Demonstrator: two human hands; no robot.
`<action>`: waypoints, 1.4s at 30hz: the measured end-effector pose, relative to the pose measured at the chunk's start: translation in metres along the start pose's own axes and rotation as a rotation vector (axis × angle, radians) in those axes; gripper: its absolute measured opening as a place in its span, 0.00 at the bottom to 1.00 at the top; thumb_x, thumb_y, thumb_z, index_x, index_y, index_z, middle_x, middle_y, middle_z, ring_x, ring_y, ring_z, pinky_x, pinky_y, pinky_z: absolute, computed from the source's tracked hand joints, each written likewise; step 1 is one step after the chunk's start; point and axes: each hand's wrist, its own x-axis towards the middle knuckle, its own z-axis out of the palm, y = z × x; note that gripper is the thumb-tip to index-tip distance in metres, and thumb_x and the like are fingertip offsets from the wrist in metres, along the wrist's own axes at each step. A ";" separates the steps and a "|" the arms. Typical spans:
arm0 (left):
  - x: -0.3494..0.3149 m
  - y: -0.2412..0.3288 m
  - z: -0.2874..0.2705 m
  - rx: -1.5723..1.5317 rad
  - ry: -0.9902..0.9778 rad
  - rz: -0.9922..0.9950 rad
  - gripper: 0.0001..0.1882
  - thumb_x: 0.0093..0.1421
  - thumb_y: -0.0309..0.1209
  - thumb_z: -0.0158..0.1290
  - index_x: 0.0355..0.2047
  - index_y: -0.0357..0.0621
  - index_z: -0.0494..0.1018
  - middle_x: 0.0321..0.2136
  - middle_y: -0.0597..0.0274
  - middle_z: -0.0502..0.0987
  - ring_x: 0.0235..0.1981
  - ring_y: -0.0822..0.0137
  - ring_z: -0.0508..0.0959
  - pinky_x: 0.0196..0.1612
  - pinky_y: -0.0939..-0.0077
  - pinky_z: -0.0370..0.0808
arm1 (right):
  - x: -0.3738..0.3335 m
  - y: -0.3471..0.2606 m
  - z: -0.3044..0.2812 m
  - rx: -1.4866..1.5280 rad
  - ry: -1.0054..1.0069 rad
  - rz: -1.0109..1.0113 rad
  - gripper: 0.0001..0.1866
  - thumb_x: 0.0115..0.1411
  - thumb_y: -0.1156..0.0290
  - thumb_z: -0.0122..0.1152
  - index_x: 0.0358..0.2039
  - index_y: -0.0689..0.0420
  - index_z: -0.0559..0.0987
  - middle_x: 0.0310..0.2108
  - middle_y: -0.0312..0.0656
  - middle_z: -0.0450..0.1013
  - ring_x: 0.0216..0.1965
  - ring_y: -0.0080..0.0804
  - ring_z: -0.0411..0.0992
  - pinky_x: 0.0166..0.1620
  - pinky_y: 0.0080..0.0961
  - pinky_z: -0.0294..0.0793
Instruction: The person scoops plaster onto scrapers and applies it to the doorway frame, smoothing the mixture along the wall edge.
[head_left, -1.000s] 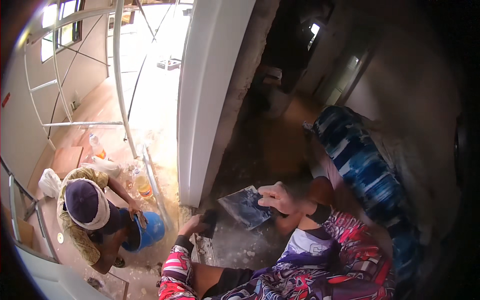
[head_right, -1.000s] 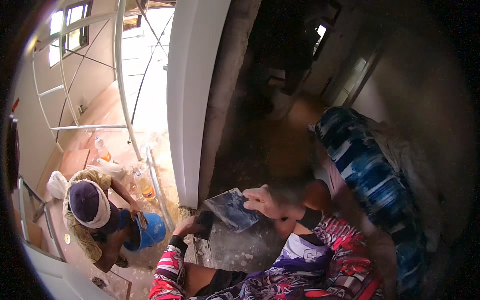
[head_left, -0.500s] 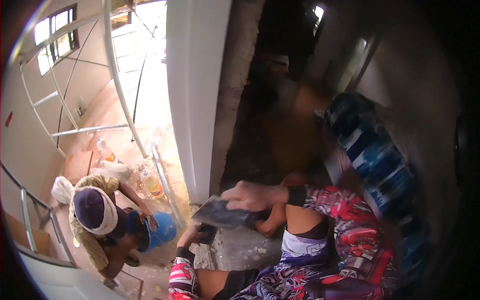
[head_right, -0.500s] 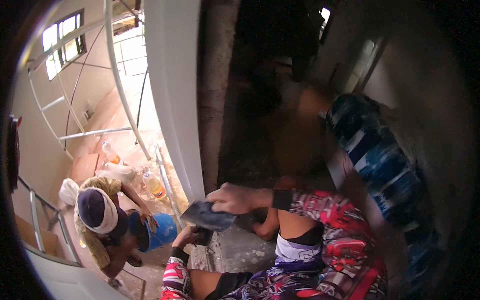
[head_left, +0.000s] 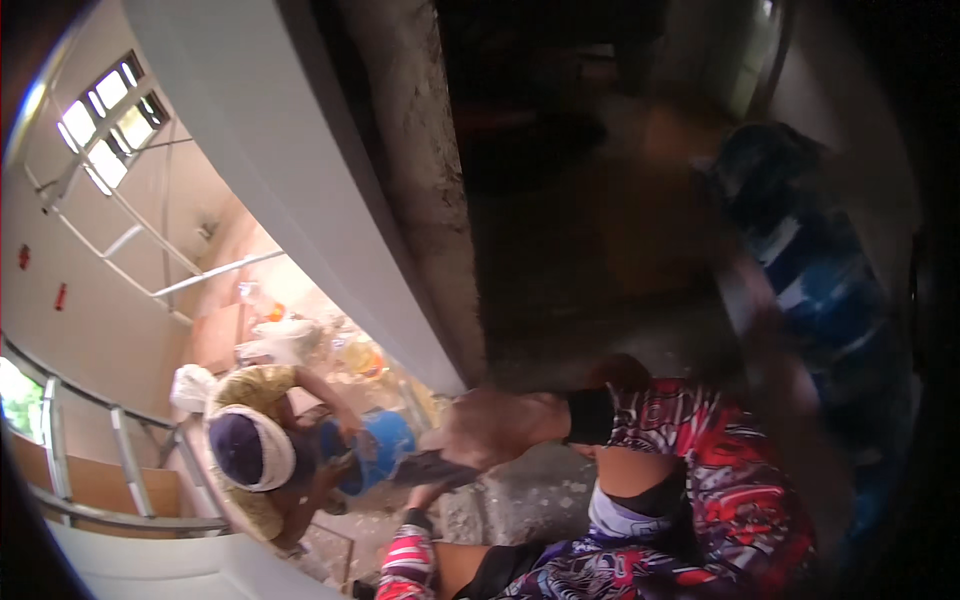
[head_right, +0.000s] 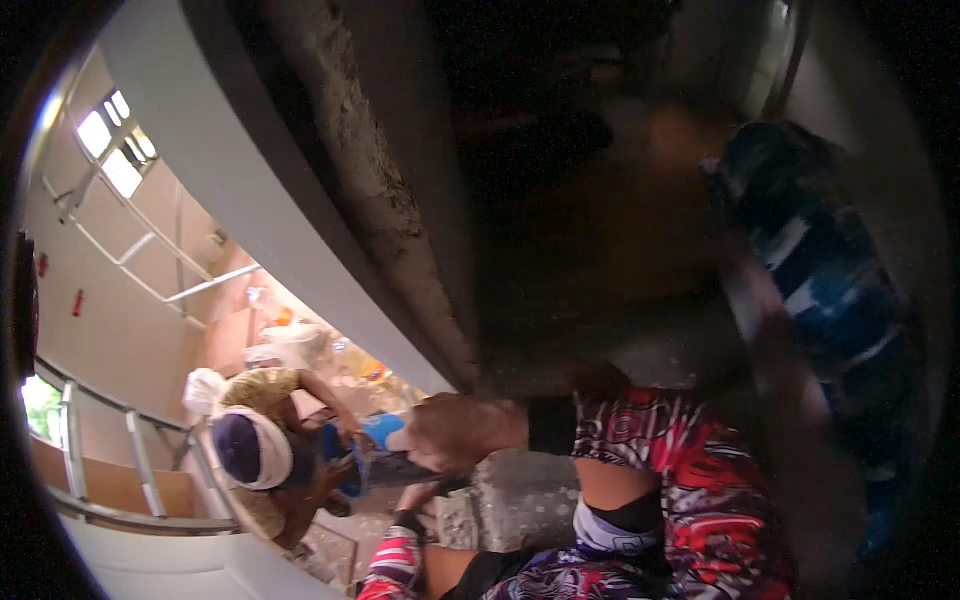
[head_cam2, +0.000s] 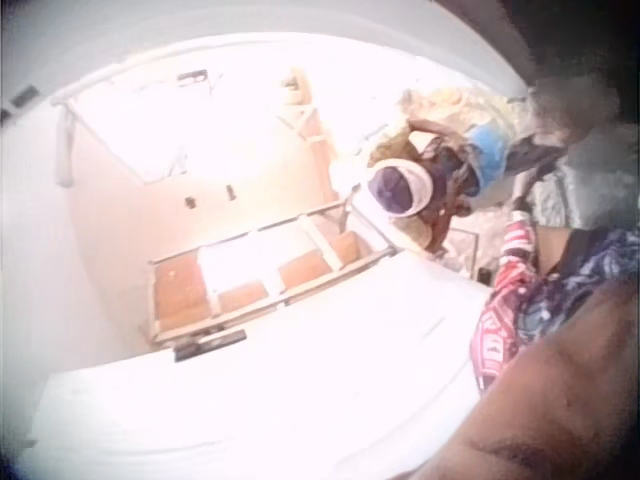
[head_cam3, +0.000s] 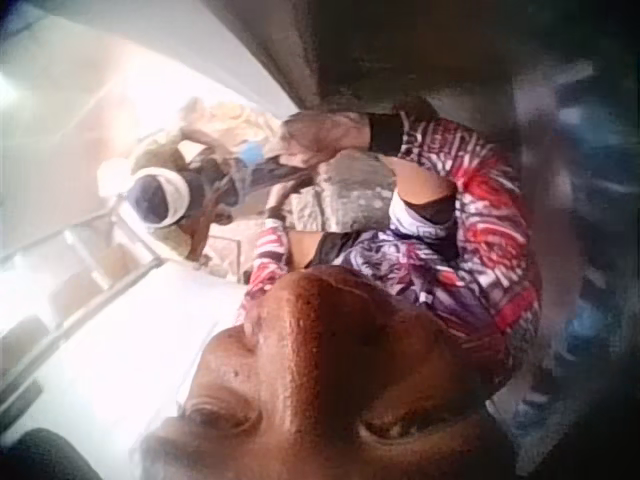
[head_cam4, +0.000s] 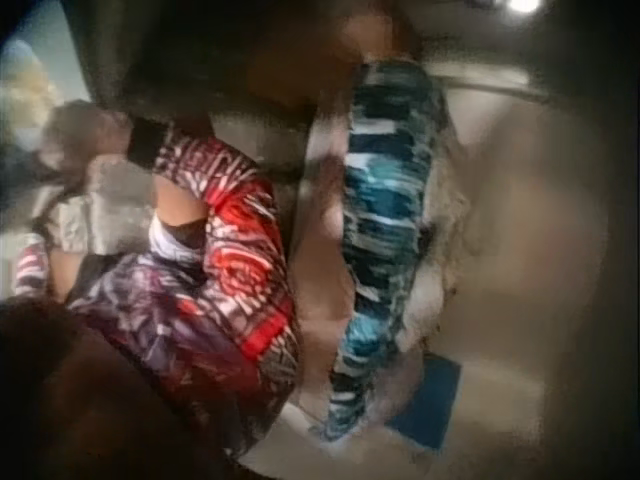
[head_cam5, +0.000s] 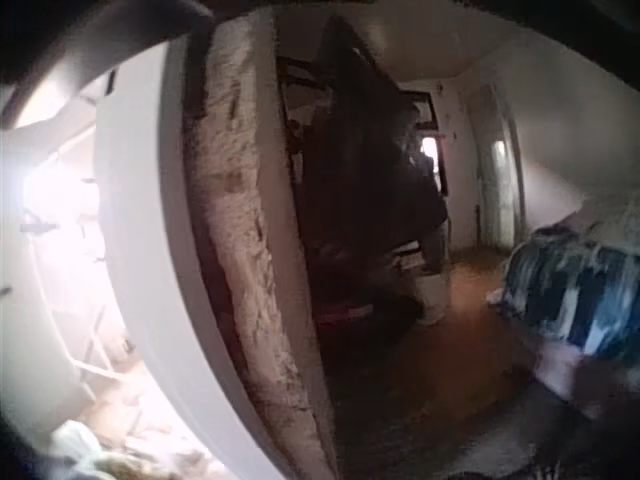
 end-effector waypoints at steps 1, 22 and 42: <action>-0.002 -0.009 0.004 -0.106 0.051 -0.025 0.16 0.60 0.31 0.59 0.46 0.37 0.78 0.37 0.64 0.80 0.34 0.72 0.77 0.35 0.70 0.78 | -0.001 0.008 0.007 -0.051 -0.035 0.037 0.07 0.57 0.68 0.56 0.33 0.58 0.75 0.21 0.53 0.73 0.25 0.55 0.75 0.29 0.49 0.73; -0.132 0.027 0.021 0.475 0.029 -0.131 0.15 0.52 0.34 0.58 0.39 0.40 0.79 0.32 0.47 0.80 0.35 0.51 0.81 0.38 0.58 0.77 | -0.003 -0.020 0.041 0.230 0.183 -0.596 0.08 0.49 0.68 0.62 0.26 0.59 0.81 0.27 0.49 0.77 0.31 0.48 0.79 0.32 0.37 0.79; -0.159 0.099 0.018 0.449 -0.070 -0.223 0.16 0.49 0.32 0.56 0.39 0.44 0.80 0.32 0.47 0.80 0.35 0.48 0.80 0.39 0.56 0.77 | -0.007 -0.045 0.034 0.205 0.002 -0.476 0.07 0.51 0.68 0.59 0.28 0.58 0.80 0.25 0.43 0.75 0.29 0.40 0.78 0.33 0.34 0.79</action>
